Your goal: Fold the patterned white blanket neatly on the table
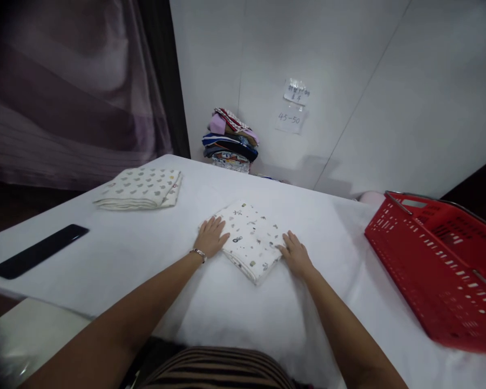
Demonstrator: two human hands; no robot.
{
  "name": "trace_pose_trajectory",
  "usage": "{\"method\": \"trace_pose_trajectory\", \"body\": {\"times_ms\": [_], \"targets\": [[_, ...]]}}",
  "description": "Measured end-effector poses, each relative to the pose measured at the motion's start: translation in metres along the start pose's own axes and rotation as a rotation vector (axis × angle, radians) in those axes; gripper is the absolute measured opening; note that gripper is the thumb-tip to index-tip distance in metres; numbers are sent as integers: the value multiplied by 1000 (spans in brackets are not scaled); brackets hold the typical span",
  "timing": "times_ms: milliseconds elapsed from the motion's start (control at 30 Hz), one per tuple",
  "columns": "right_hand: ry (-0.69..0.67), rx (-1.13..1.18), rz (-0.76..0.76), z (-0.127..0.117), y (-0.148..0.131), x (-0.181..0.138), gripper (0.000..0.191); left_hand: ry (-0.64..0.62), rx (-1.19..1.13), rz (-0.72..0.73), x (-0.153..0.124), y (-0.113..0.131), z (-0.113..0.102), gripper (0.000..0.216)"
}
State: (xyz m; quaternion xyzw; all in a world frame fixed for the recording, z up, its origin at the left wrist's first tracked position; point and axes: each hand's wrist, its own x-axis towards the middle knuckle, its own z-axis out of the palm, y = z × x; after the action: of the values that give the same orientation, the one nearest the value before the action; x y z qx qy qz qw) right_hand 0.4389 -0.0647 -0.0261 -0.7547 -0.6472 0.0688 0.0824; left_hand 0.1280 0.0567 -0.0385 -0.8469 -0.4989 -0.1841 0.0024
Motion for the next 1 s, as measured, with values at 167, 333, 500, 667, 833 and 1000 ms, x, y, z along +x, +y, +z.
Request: {"method": "trace_pose_trajectory", "body": {"times_ms": [167,333,500,667,833,1000], "targets": [[131,48,-50,-3,-27,-28,54,-88,-4,-21,4,2,-4,57],[102,47,-383,0,-79,-65,53,-171,-11,-35,13,5,-15,55],[90,21,-530,19,-98,-87,58,-148,-29,103,1,23,-21,49],[122,6,-543,33,-93,-90,59,-156,-84,282,-27,39,-20,48],[146,11,-555,34,-94,-92,57,-119,-93,234,-35,42,-18,47],[164,26,-560,35,-94,-95,57,-82,-102,213,-38,42,-14,47]]}}
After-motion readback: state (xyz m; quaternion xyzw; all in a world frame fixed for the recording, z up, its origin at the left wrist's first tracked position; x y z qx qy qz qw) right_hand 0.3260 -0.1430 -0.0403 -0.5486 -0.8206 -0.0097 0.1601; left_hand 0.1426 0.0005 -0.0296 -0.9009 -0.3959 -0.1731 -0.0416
